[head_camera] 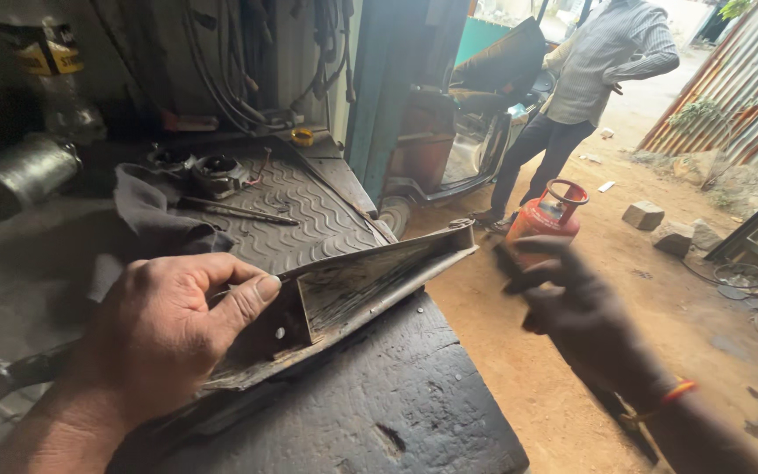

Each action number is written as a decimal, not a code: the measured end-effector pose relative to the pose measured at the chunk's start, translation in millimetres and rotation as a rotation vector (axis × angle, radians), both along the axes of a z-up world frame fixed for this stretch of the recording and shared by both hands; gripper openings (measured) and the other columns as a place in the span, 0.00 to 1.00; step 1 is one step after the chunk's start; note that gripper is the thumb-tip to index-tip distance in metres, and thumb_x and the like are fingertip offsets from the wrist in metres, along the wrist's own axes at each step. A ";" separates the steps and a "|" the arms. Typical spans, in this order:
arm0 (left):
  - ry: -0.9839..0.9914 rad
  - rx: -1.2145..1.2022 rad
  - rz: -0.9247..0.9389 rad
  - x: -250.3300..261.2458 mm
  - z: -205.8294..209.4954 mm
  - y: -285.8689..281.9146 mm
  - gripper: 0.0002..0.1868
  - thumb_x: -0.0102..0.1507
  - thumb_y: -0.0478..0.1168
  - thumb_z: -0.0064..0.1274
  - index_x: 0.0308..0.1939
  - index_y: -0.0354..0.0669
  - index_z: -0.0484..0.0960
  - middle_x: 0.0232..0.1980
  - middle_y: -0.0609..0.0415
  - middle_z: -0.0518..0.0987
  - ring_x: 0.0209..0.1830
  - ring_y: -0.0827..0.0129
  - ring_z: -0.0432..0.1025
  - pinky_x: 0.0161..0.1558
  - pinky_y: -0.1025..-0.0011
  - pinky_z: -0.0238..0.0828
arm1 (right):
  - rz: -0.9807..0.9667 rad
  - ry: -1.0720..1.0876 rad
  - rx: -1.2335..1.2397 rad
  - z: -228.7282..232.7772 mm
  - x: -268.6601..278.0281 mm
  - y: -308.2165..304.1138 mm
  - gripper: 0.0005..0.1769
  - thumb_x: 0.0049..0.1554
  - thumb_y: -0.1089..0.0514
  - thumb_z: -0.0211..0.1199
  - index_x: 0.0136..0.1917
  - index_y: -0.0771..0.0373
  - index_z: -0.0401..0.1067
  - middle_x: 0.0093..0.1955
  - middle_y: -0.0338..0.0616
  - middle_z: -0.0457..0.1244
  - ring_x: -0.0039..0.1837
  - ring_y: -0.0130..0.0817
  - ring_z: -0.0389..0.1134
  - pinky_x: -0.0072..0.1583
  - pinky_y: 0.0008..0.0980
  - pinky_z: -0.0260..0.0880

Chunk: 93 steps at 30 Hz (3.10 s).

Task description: The person files the edges and corners of a metal bracket using a metal file, then wipes the surface with a cloth. The person repeats the filing process on different sections of the bracket to smooth the metal.

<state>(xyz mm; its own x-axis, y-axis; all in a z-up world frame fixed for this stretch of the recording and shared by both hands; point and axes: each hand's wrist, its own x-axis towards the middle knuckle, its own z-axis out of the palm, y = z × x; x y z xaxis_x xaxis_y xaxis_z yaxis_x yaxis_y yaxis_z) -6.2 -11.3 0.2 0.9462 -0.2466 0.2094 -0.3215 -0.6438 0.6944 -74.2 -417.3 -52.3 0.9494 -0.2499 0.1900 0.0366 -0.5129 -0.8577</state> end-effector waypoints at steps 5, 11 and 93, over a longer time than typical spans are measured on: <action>-0.051 0.004 -0.007 -0.9 -0.6 0.4 0.17 0.61 0.54 0.58 0.41 0.49 0.92 0.32 0.53 0.90 0.33 0.67 0.82 0.37 0.67 0.78 | -0.202 -0.028 -0.622 2.1 12.9 55.2 0.17 0.60 0.55 0.60 0.63 0.48 0.72 0.42 0.45 0.72 0.43 0.40 0.75 0.47 0.41 0.73; 0.173 0.153 0.074 -1.0 12.8 -7.8 0.15 0.63 0.55 0.57 0.44 0.54 0.92 0.31 0.55 0.88 0.32 0.70 0.81 0.37 0.69 0.79 | -0.162 -0.308 -1.013 5.6 37.9 52.4 0.09 0.61 0.56 0.56 0.53 0.54 0.73 0.44 0.47 0.71 0.47 0.51 0.73 0.46 0.49 0.73; -0.015 0.162 0.034 -13.3 5.7 -7.9 0.17 0.61 0.62 0.55 0.38 0.59 0.91 0.22 0.54 0.84 0.25 0.61 0.82 0.34 0.61 0.77 | 0.000 -0.160 -1.457 27.4 45.2 72.3 0.12 0.56 0.60 0.53 0.52 0.56 0.73 0.28 0.42 0.67 0.30 0.43 0.71 0.33 0.45 0.70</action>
<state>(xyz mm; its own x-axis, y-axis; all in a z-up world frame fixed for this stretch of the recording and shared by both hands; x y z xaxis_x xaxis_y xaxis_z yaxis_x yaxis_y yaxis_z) -19.5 -19.2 5.9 0.9517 -0.2463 0.1835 -0.3071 -0.7576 0.5759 -29.0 -345.0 -24.8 0.8943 0.2515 0.3700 0.0797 -0.9034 0.4214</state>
